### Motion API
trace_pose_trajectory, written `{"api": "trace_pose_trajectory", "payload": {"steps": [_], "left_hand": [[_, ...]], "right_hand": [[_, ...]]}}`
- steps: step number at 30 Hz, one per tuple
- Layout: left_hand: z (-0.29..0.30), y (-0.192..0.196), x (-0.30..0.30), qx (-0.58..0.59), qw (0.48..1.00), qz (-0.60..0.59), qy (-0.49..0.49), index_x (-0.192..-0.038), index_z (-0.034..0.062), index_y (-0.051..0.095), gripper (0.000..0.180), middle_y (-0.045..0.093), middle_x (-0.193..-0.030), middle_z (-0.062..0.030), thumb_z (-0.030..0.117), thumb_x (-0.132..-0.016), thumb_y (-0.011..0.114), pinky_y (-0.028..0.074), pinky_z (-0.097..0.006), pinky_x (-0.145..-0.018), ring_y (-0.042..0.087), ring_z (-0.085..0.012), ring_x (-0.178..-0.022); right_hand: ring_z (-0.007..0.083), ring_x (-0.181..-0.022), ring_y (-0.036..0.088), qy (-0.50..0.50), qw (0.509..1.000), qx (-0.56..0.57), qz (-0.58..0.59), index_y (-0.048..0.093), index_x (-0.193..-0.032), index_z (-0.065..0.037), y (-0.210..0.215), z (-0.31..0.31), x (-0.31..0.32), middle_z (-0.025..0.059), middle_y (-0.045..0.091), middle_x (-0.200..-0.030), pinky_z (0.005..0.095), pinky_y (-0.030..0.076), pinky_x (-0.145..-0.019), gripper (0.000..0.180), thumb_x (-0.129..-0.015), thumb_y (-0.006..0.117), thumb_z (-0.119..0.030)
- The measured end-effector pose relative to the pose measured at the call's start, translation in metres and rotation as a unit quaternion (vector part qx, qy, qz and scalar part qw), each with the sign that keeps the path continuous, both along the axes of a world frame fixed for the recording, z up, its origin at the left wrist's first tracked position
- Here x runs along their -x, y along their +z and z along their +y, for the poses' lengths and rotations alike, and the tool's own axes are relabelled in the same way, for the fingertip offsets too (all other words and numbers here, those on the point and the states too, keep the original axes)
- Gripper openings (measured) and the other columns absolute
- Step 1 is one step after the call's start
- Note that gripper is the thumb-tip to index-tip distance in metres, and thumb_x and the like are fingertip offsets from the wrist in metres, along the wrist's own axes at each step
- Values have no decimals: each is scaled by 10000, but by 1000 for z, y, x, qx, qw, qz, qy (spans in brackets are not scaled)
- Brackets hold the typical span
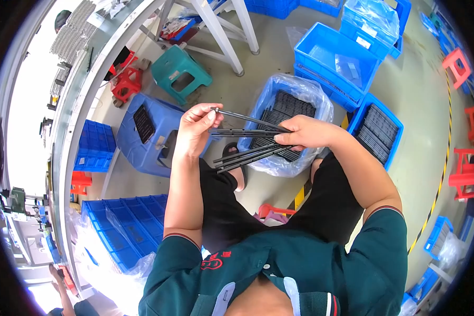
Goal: Organizing and sorting black industrial rods into blue bins.
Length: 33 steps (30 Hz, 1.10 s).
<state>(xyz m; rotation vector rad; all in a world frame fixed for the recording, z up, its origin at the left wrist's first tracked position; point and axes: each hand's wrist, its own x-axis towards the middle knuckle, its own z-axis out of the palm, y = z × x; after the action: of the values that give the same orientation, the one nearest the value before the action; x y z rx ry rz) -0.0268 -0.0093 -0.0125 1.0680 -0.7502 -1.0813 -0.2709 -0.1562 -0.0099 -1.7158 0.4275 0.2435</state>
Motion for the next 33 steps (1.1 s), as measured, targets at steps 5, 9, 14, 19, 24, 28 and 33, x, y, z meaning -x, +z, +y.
{"api": "trace_pose_trajectory", "payload": {"steps": [5, 9, 14, 19, 24, 28, 33], "left_hand": [[2, 4, -7, -28, 999, 9, -45, -979, -17, 631, 196, 654, -807, -79, 77, -808, 656, 455, -232, -677, 596, -115, -726], [-4, 5, -6, -66, 995, -3, -71, -979, -13, 626, 197, 654, -799, -72, 73, -805, 656, 464, -229, -672, 604, -113, -717], [-7, 1, -14, 1, 991, -125, 49, -933, -40, 602, 213, 591, -722, -51, 137, -822, 643, 422, -236, -604, 533, -114, -637], [-25, -17, -10, -19, 989, 73, 130, -919, 31, 549, 228, 623, -881, -85, 255, -930, 511, 466, -275, -723, 585, -166, -776], [-62, -13, 47, -24, 950, 291, 109, -915, 85, 525, 224, 579, -1090, -125, 300, -942, 468, 471, -321, -745, 574, -216, -898], [-86, -23, 59, -19, 993, 109, 30, -885, 87, 490, 210, 614, -1009, -122, 287, -946, 465, 427, -241, -562, 520, -142, -681], [-127, -54, 120, -31, 997, 45, 49, -904, 89, 499, 205, 612, -1052, -106, 288, -944, 472, 448, -297, -699, 573, -156, -806]], "right_hand": [[71, -504, 426, 30, 999, 31, 5, 507, -701, -45, -2, -1, -1, -18, 470, -540, 256, 341, -478, 347, -901, 535, -328], [94, -494, 447, 22, 998, 66, -10, 506, -700, -39, -4, -2, 4, 0, 484, -535, 276, 365, -483, 335, -892, 542, -311], [346, -774, 584, 39, 967, 227, -107, 549, -893, 49, -14, -5, 12, 226, 577, -799, 397, 443, -663, 517, -713, 701, -411], [376, -722, 581, -99, 944, 285, -134, 525, -863, -7, -18, 1, 22, 186, 591, -767, 422, 440, -631, 409, -725, 697, -352], [335, -684, 618, -96, 862, 491, -84, 551, -836, -49, -22, 0, 41, 134, 610, -676, 449, 471, -552, 268, -738, 659, -274], [328, -702, 633, -73, 856, 510, -33, 603, -818, -56, -4, -14, 52, 124, 632, -703, 441, 488, -569, 255, -683, 700, -249], [333, -753, 635, -59, 867, 491, -61, 614, -822, -50, -17, -54, 30, 139, 635, -710, 447, 491, -593, 322, -654, 731, -299]]}}
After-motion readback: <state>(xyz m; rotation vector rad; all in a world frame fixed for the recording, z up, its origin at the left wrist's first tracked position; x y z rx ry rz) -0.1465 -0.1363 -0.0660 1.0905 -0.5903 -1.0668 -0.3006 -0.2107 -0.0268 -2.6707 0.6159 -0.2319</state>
